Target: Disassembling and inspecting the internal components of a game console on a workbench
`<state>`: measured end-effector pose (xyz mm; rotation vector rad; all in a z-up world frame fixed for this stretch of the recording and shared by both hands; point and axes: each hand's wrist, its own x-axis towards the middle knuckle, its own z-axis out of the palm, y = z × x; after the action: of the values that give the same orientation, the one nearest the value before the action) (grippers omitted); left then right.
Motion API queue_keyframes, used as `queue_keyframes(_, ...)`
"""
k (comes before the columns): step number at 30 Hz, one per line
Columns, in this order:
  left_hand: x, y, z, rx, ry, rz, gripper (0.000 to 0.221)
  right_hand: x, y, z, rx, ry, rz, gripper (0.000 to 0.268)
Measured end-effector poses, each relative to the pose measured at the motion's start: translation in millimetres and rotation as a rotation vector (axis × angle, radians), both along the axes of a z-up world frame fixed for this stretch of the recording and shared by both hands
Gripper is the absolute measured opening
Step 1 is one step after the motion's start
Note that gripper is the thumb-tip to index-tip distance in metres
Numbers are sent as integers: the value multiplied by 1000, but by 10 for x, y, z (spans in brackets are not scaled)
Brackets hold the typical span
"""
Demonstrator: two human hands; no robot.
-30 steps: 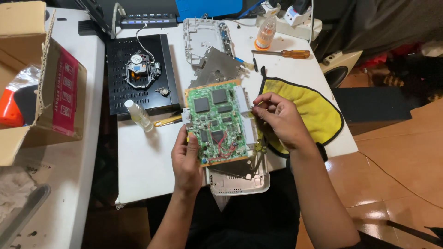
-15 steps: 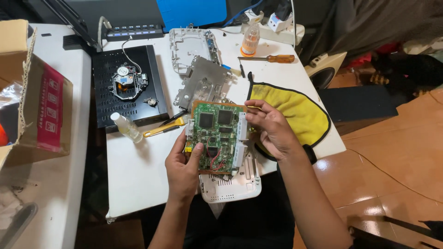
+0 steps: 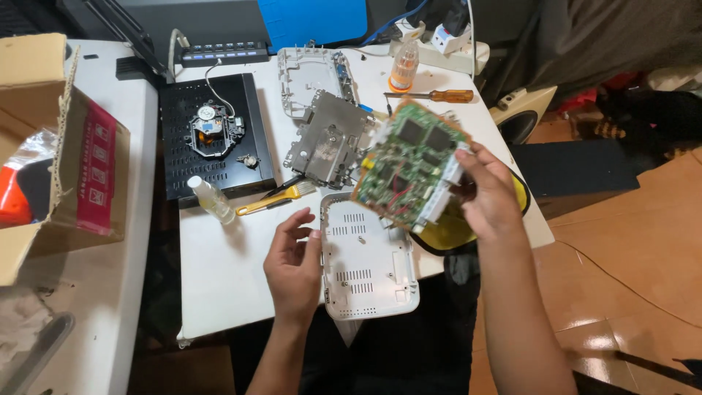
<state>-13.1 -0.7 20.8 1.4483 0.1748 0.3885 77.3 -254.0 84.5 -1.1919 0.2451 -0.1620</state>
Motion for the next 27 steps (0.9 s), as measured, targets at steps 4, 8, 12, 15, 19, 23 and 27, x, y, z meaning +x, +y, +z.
queue_keyframes(4,-94,47,188,425,13,-33,34,302,-630,-313,53,19,-96,27)
queue_keyframes(8,-67,117,74,581,-46,-91,30,349,-804,-386,-158,145,-295,17)
queue_keyframes(12,-35,220,133,573,-59,-71,32,351,-890,-451,-311,217,-273,23)
queue_keyframes(15,-3,335,91,539,-24,-52,31,269,-856,-316,-659,282,-213,34)
queue_keyframes(19,1,356,120,435,-41,-28,28,288,-874,-334,-837,284,-148,34)
queue_keyframes(23,-13,356,196,424,-40,-28,22,228,-738,-237,-1071,352,-100,66)
queue_keyframes(27,-60,442,190,441,-92,133,20,57,-420,79,-1271,425,-17,64)
